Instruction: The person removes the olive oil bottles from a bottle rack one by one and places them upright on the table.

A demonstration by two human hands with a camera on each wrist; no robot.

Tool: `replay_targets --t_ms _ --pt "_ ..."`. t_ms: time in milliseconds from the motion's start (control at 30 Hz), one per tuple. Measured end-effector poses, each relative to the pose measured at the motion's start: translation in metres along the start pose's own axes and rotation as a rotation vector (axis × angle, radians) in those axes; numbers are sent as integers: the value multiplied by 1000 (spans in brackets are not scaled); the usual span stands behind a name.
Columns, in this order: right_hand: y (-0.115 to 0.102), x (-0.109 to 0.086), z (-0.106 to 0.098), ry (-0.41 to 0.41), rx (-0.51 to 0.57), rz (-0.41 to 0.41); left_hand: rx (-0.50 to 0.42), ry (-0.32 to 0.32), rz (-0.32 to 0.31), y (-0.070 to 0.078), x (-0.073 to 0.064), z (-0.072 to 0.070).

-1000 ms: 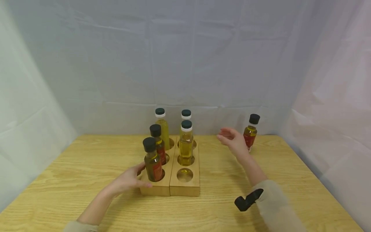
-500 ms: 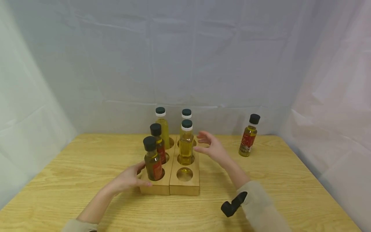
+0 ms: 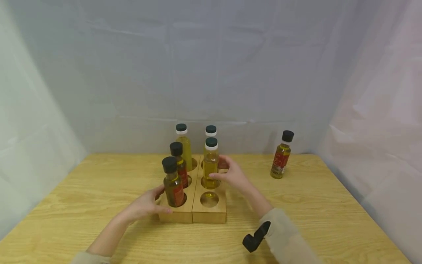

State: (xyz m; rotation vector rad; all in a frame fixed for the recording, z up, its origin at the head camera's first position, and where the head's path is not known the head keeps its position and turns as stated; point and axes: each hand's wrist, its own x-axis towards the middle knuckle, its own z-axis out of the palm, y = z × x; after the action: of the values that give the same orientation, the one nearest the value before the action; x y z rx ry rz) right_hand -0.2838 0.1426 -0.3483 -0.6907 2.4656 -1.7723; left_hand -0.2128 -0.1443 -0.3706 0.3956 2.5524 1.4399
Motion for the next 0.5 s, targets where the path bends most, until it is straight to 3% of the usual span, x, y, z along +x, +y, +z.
replay_targets --t_ms 167,500 --pt "1 1 9 56 -66 9 1 -1 20 -2 0 0" --pt "4 2 13 156 -128 9 6 6 -1 -2 1 2"
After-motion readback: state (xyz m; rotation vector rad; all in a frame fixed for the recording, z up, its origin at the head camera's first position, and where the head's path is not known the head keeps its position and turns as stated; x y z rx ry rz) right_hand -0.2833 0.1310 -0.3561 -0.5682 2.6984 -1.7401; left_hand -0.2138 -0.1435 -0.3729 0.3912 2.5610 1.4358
